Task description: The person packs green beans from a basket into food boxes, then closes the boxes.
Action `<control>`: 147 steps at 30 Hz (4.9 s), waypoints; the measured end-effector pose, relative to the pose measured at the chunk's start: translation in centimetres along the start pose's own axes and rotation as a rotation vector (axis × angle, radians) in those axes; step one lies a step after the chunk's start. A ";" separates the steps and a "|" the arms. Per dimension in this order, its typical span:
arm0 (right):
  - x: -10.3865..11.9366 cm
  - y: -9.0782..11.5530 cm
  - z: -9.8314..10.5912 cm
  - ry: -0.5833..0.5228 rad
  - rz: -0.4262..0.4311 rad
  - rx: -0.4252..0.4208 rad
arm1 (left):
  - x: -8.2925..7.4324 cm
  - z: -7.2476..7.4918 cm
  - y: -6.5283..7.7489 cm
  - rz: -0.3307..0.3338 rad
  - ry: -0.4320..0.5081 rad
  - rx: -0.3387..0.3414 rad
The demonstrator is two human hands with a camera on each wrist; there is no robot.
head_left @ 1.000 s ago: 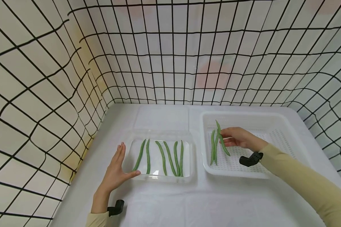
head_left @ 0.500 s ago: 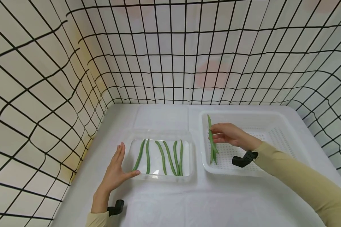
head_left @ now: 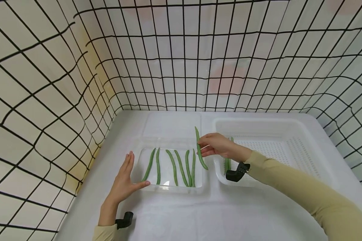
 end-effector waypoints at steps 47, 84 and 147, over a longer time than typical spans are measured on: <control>-5.8 1.8 13.7 0.088 -0.188 -0.196 | -0.3 0.3 0.0 0.003 -0.016 0.007; -8.3 -1.9 10.7 0.137 -0.245 -0.249 | 0.1 -0.6 0.4 0.010 0.017 0.008; 0.1 0.4 -1.0 -0.030 -0.014 0.077 | 0.0 -0.2 -0.1 -0.009 0.005 0.003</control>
Point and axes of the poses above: each hand's wrist, its own y-axis away from the middle knuckle, its own z-axis out of the back of the hand, x = y × z, the point moved 3 cm from there along -y, towards the middle knuckle, and after that the axes turned 5 degrees about z, right-handed, at the moved point
